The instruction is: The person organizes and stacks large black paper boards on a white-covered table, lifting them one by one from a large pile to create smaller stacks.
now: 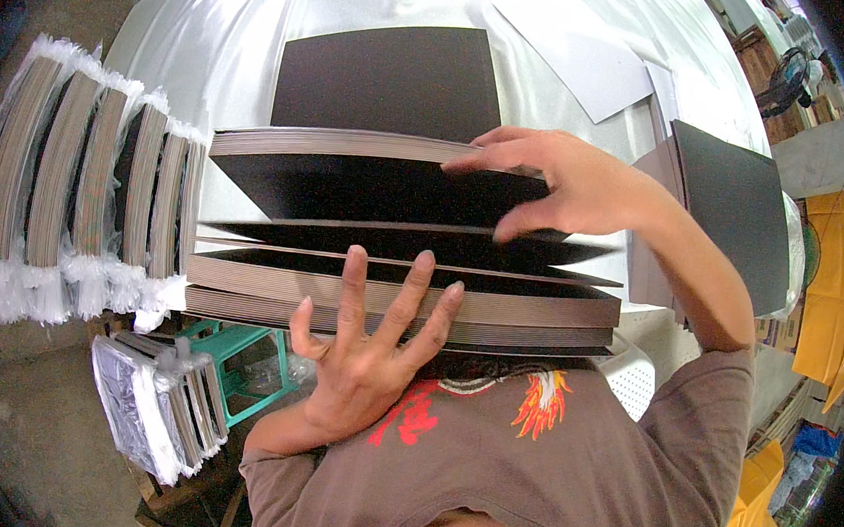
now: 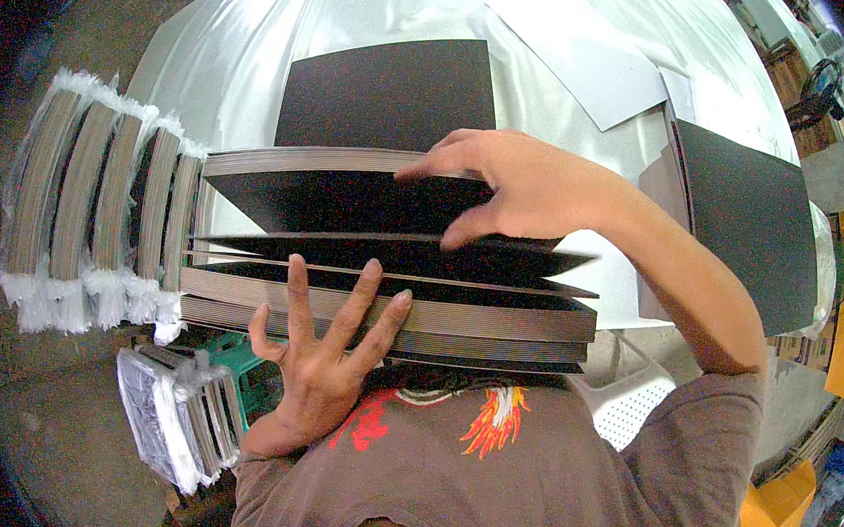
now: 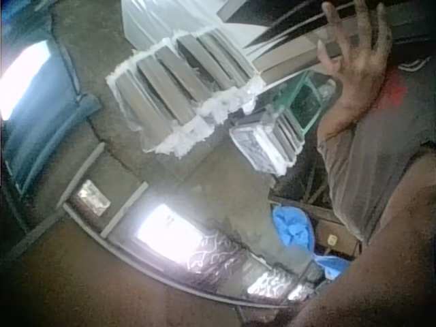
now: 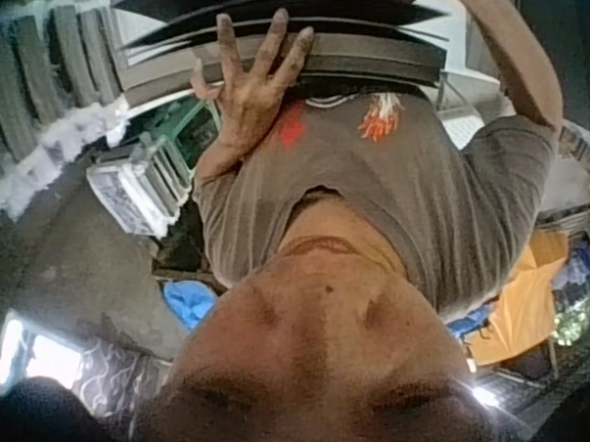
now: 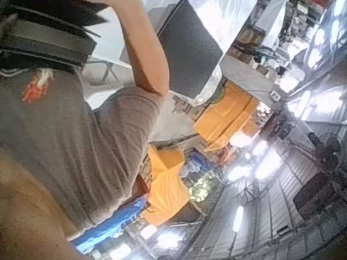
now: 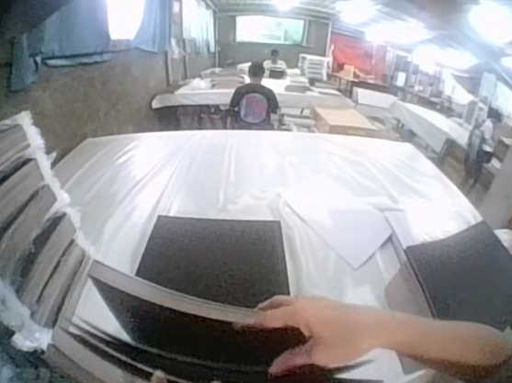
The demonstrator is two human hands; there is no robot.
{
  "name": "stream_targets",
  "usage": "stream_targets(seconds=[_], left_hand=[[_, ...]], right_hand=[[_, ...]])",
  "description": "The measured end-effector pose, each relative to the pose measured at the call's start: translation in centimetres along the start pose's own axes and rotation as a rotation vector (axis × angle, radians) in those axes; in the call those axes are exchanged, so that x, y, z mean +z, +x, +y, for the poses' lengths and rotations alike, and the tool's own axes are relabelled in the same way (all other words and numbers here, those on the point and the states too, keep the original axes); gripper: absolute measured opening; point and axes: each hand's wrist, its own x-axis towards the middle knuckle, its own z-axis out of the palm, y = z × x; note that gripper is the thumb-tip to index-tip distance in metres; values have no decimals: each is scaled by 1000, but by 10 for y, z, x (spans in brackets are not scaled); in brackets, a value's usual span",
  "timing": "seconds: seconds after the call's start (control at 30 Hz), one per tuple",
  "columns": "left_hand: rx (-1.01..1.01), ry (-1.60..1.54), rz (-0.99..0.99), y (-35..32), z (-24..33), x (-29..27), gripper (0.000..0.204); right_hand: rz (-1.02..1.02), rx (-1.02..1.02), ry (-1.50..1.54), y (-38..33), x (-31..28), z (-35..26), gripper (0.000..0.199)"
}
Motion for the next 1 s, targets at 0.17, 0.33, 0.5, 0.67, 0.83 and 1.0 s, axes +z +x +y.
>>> stream_targets(seconds=[0.17,0.33,0.5,0.67,0.83,1.0], left_hand=[[-15,-26,-4,0,0,-1,33],[-20,-28,-4,1,1,0,33],[-14,-18,-8,-1,1,-1,33],[-22,-37,-12,-1,2,-2,34],[-5,-35,-34,-2,0,-2,34],[-22,-48,-7,-3,1,-1,33]], right_hand=[[-94,28,-5,-1,-1,0,56],[43,58,-155,-7,9,-12,71],[16,92,-211,-3,7,-6,81],[26,119,-221,-2,6,-10,82],[-1,112,-188,0,4,-6,82],[8,61,-119,2,-1,-7,68]])
